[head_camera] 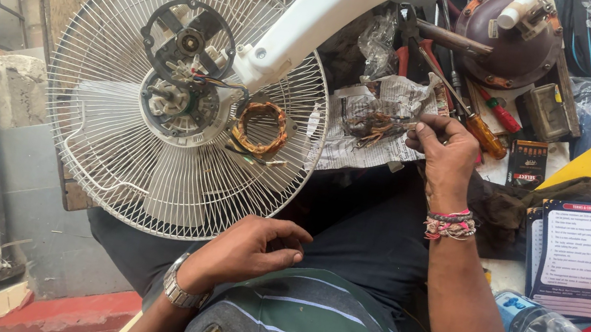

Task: The person disassembles a white table fan by removing the front grille and motor housing. They unwrap a small component from a paper packet and strip the insulation from a short length of wire using a tool.

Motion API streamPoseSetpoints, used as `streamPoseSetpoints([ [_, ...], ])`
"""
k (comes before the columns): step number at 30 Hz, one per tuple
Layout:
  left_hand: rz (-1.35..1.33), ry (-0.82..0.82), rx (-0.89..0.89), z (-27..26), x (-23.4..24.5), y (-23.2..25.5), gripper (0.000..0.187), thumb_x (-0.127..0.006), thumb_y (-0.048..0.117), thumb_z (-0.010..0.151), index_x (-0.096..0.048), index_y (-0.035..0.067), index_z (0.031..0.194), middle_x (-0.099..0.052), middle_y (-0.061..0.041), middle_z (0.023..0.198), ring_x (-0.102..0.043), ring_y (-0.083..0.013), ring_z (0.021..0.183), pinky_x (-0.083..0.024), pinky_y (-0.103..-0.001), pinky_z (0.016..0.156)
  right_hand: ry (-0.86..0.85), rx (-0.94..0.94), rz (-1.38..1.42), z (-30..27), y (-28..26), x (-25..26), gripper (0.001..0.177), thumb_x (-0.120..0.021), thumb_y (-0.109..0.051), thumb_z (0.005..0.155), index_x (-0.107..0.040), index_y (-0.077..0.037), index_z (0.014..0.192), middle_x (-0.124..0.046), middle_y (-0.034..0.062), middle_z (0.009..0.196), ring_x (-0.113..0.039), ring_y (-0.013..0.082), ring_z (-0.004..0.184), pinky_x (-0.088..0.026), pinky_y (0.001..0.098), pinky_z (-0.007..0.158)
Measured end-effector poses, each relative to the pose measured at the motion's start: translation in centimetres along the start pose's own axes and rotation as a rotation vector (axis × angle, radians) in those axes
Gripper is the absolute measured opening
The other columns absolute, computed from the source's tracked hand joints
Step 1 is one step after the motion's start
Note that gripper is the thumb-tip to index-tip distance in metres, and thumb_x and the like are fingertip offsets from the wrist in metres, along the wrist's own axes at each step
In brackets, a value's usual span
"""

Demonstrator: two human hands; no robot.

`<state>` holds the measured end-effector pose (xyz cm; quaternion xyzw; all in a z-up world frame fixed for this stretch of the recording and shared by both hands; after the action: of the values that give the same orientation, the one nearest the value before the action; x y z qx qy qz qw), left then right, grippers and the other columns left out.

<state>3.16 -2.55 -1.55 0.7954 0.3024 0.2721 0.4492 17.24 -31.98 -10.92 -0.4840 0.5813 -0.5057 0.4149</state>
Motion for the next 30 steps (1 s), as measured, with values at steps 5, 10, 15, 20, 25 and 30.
streamPoseSetpoints([
  [5,0.221,-0.042,-0.204,2.8,-0.8,0.8,0.038,-0.07,0.025,0.091,-0.07,0.005,0.123,-0.075,-0.015,0.111,-0.073,-0.0274,0.1,-0.057,-0.037,0.087,0.009,-0.008,-0.037,-0.2,0.1,0.0,0.012,-0.069,0.004,0.095,-0.07,0.008,0.107,-0.072,0.0105,0.094,-0.073,0.0157,0.079,-0.065,0.0275,0.071],
  [10,0.492,0.101,-0.313,10.3,-3.7,1.6,0.059,-0.077,0.02,0.077,-0.062,-0.001,0.13,-0.034,-0.036,0.149,-0.066,-0.0441,0.101,-0.054,-0.049,0.089,0.023,0.114,-0.401,-1.4,-0.7,0.2,0.014,-0.073,-0.003,0.095,-0.074,0.002,0.108,-0.074,0.0087,0.09,-0.071,0.0132,0.076,-0.057,0.0258,0.068],
  [15,0.742,0.29,-0.274,17.6,-6.1,-0.2,0.046,-0.066,0.011,0.08,-0.061,-0.006,0.122,-0.015,-0.047,0.158,-0.072,-0.0393,0.083,-0.061,-0.046,0.067,0.003,0.404,-0.686,-2.3,-1.2,0.4,0.012,-0.076,-0.005,0.091,-0.077,-0.003,0.103,-0.074,0.0106,0.099,-0.07,0.0205,0.084,-0.055,0.0339,0.074],
  [20,0.902,0.175,-0.138,21.6,-6.8,-4.8,0.038,-0.064,0.023,0.09,-0.065,-0.01,0.11,-0.014,-0.049,0.157,-0.074,-0.0344,0.071,-0.059,-0.041,0.054,-0.002,0.412,-0.692,-2.4,-1.0,0.7,0.013,-0.074,-0.004,0.091,-0.076,-0.003,0.104,-0.073,0.012,0.1,-0.071,0.0231,0.088,-0.055,0.0342,0.076],
  [25,0.863,0.103,-0.055,21.3,-5.9,-5.3,0.045,-0.072,0.028,0.082,-0.065,-0.008,0.109,-0.012,-0.038,0.162,-0.074,-0.0358,0.075,-0.06,-0.043,0.056,0.073,0.433,-0.666,-2.5,-1.7,1.9,0.013,-0.073,-0.002,0.092,-0.076,-0.001,0.105,-0.073,0.0133,0.103,-0.071,0.0239,0.091,-0.056,0.034,0.08],
  [30,0.817,0.137,-0.089,20.6,-5.2,-4.2,0.053,-0.08,0.034,0.079,-0.065,-0.006,0.109,-0.016,-0.036,0.162,-0.073,-0.0378,0.08,-0.06,-0.045,0.066,0.146,0.473,-0.722,-2.5,-3.1,3.2,0.011,-0.076,0.001,0.093,-0.076,0.001,0.104,-0.072,0.0134,0.1,-0.07,0.0236,0.089,-0.055,0.0343,0.079],
])
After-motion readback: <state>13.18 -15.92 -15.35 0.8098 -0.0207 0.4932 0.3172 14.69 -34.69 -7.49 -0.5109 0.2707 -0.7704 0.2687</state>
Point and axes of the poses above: each hand's wrist, its own z-axis towards the middle knuckle, its own x-axis out of the back of the hand, y = z × x, the point moved 4 cm from there along z, towards the middle knuckle
